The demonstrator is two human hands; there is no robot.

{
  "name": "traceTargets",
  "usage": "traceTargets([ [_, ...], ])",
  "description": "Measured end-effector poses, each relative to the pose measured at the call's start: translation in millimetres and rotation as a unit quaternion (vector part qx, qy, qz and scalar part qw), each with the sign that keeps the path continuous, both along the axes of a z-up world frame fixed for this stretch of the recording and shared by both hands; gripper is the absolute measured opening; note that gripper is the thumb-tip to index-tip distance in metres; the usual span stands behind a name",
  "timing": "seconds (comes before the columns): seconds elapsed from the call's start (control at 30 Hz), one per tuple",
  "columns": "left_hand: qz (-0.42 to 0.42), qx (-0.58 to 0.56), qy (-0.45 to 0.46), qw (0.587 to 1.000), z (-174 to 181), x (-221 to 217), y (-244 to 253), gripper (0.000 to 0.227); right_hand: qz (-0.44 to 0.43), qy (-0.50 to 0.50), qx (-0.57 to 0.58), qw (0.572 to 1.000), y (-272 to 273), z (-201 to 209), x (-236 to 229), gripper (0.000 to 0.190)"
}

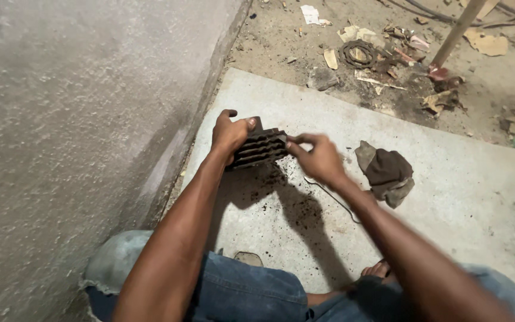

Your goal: The person sits on the floor and cleans a cylindrical metal part with cooling fins using a small metal tool. They scrape the surface and crevices of the part to remove debris, occasionally rotating the object to access different areas.

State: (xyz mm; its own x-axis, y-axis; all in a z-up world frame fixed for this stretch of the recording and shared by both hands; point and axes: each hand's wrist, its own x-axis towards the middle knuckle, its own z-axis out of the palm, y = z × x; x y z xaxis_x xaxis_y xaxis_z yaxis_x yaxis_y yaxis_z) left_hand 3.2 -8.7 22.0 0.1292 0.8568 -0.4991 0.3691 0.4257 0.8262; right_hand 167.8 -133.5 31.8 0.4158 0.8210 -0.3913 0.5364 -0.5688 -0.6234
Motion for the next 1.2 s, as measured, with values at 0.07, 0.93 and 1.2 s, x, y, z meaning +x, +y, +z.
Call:
traceTargets([
  [0.07, -0.008, 0.024, 0.018, 1.0, -0.4, 2.2, -0.4, 0.068, -0.077, 0.054, 0.118, 0.989, -12.9, -36.1, -17.4, 0.036],
  [0.93, -0.068, 0.123, 0.058, 0.988, -15.5, 2.7, -16.5, 0.069, -0.134, -0.008, 0.129, 0.982, -40.6, -27.5, -44.9, 0.034],
  [1.2, -0.035, 0.134, 0.076, 0.987, -15.4, 6.6, -34.6, 0.07, -0.281, 0.066, 0.28, 0.915, -29.5, -74.4, -81.8, 0.03],
])
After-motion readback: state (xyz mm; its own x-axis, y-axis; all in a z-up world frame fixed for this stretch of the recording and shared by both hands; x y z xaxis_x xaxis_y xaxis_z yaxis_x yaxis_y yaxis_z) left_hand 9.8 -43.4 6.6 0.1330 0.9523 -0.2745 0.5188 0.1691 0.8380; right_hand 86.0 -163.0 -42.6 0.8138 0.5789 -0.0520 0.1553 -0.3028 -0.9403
